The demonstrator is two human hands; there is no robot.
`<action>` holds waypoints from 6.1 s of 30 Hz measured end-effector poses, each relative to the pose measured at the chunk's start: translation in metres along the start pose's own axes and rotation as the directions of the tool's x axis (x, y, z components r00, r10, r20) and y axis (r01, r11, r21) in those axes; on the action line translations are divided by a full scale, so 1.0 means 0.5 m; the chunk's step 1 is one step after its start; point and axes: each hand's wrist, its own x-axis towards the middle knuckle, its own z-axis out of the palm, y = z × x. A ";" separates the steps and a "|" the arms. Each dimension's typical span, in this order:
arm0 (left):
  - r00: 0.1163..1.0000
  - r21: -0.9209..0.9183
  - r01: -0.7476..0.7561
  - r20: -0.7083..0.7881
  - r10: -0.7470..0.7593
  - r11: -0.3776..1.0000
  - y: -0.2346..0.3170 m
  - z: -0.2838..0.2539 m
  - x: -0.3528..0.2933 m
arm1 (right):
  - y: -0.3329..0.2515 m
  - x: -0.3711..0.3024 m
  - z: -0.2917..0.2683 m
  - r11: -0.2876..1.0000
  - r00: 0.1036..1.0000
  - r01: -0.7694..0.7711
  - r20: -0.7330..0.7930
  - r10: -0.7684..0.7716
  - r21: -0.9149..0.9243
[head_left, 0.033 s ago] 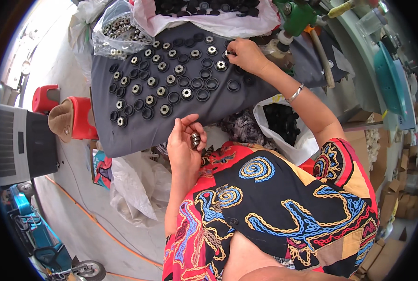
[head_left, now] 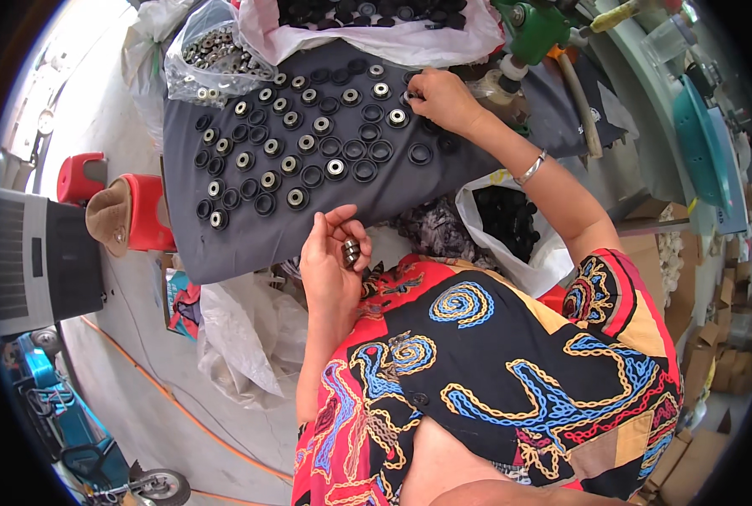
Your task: The person assembles small metal hardware components, likely grommets or rivets, on a grey work surface. They place the components into a green manual press machine and operate the lever to secure them. The person also uses a rubber mallet to tap the assembled pieces on the table.
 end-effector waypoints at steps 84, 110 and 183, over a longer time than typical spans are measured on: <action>0.988 0.155 -0.030 0.152 0.006 0.987 -0.012 0.022 -0.002 | -0.093 -0.092 -0.119 0.950 0.882 0.179 0.470 -0.039 -0.257; 0.804 -0.133 -0.558 -0.329 0.495 0.819 0.462 0.139 0.542 | 0.172 -0.288 -0.233 0.921 0.753 -0.370 -0.540 0.376 0.125; 0.169 0.789 -0.533 -0.255 0.952 0.305 0.252 -0.309 0.066 | -0.104 -0.265 -0.237 0.434 0.962 -0.088 -0.037 0.270 0.896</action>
